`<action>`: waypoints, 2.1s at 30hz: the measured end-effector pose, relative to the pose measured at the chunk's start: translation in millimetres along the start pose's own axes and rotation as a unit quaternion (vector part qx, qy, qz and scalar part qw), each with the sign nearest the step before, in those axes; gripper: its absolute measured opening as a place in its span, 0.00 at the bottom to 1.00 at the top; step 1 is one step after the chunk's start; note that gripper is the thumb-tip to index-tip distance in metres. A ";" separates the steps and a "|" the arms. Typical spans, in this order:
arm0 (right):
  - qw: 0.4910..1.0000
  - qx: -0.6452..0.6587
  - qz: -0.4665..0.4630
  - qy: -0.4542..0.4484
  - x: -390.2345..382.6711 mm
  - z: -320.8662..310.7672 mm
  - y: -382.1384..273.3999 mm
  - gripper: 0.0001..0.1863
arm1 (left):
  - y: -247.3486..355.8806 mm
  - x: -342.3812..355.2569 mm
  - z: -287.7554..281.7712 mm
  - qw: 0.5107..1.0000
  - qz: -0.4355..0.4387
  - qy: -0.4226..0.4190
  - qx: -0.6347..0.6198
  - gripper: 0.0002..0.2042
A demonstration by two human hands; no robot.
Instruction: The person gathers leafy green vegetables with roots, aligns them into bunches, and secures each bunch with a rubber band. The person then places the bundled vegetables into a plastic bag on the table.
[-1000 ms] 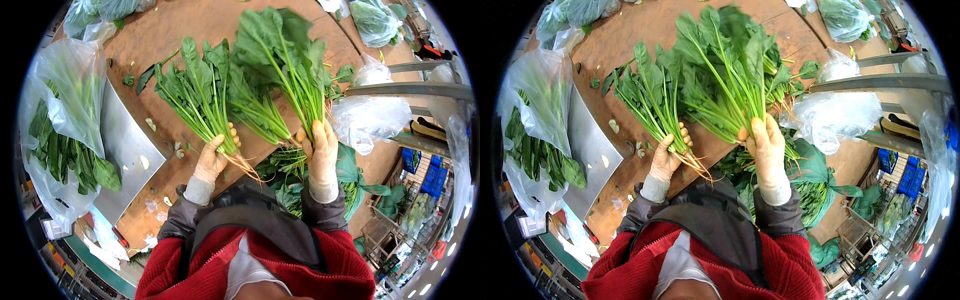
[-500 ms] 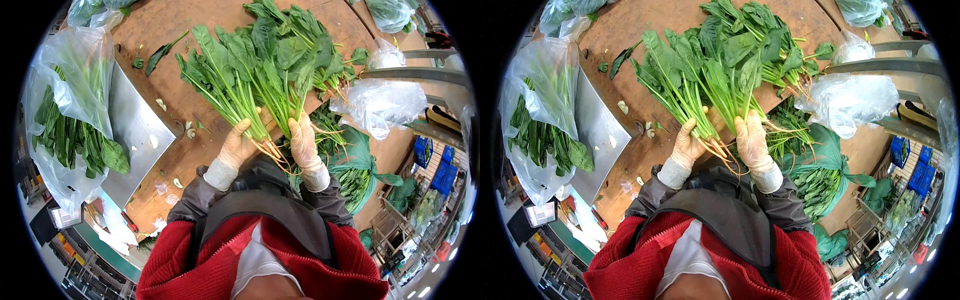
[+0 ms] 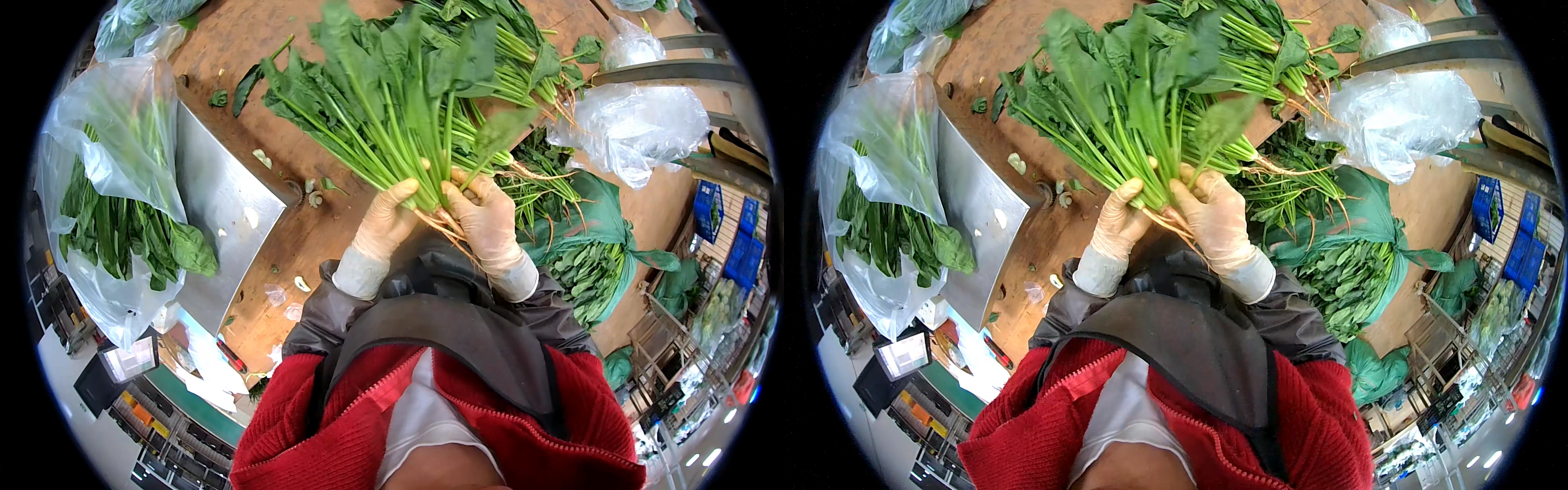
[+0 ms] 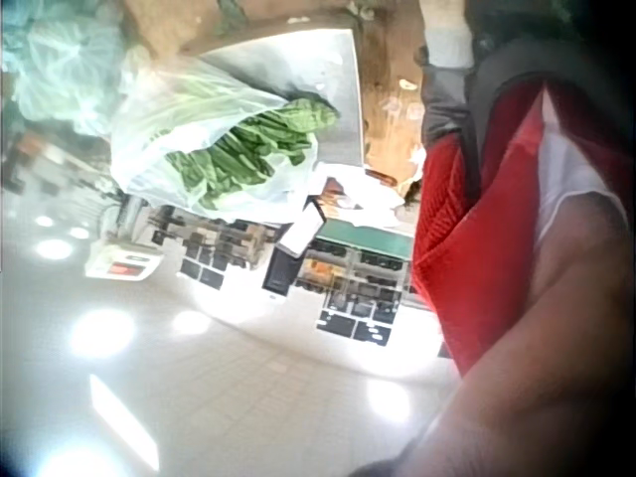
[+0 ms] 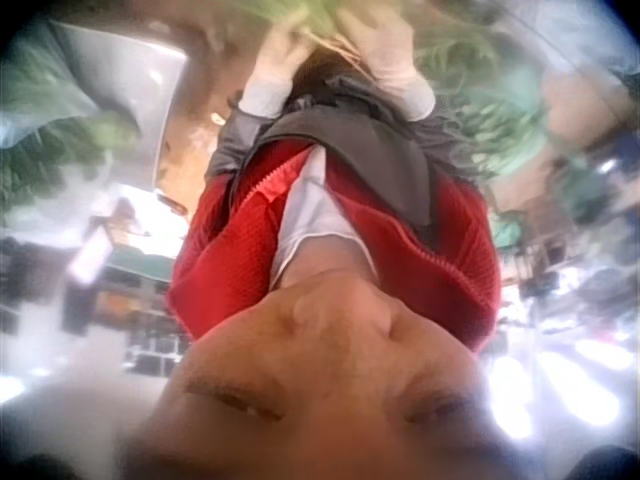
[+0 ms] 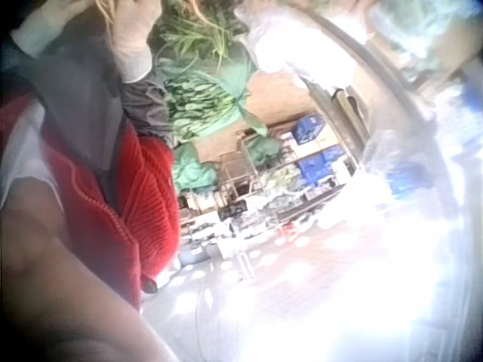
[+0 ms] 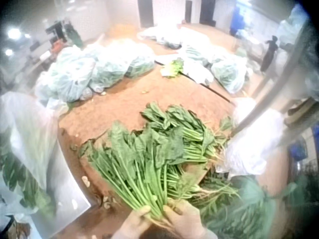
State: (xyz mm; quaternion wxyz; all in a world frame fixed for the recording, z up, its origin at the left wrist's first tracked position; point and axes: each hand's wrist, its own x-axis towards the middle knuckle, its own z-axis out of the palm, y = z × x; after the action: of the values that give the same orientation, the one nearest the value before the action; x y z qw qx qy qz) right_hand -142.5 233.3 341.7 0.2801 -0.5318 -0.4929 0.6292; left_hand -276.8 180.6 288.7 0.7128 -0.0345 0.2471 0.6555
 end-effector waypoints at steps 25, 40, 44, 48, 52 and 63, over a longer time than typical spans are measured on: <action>0.949 0.114 0.179 -0.232 30.4 8.6 22.7 0.17 | 11.5 -12.3 -32.2 0.995 0.037 -0.004 -0.093 0.31; 0.974 0.219 0.041 -0.030 2.0 5.3 -6.5 0.09 | 37.8 -14.1 -30.1 0.975 0.115 -0.020 -0.191 0.28; 0.972 0.107 0.124 -0.171 20.5 16.6 -9.5 0.12 | 36.7 -14.6 -28.0 0.989 0.128 0.024 -0.073 0.30; 0.957 0.046 0.196 -0.212 32.7 23.0 -7.7 0.13 | 27.7 -16.2 -29.0 0.996 0.077 0.039 -0.016 0.27; 0.961 0.064 0.198 -0.181 30.7 19.2 -0.4 0.11 | 23.8 -18.6 -24.9 0.995 0.079 0.059 -0.016 0.23; 0.954 0.246 0.086 -0.147 3.2 -45.2 -60.7 0.12 | 39.0 -10.6 -31.0 0.983 0.079 0.015 -0.166 0.22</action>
State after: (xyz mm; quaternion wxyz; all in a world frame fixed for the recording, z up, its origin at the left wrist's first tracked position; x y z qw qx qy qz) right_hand -111.1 272.3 398.5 0.2717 -0.3886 -0.3110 0.8237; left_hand -323.7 164.7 276.6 0.6390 -0.1424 0.1480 0.7413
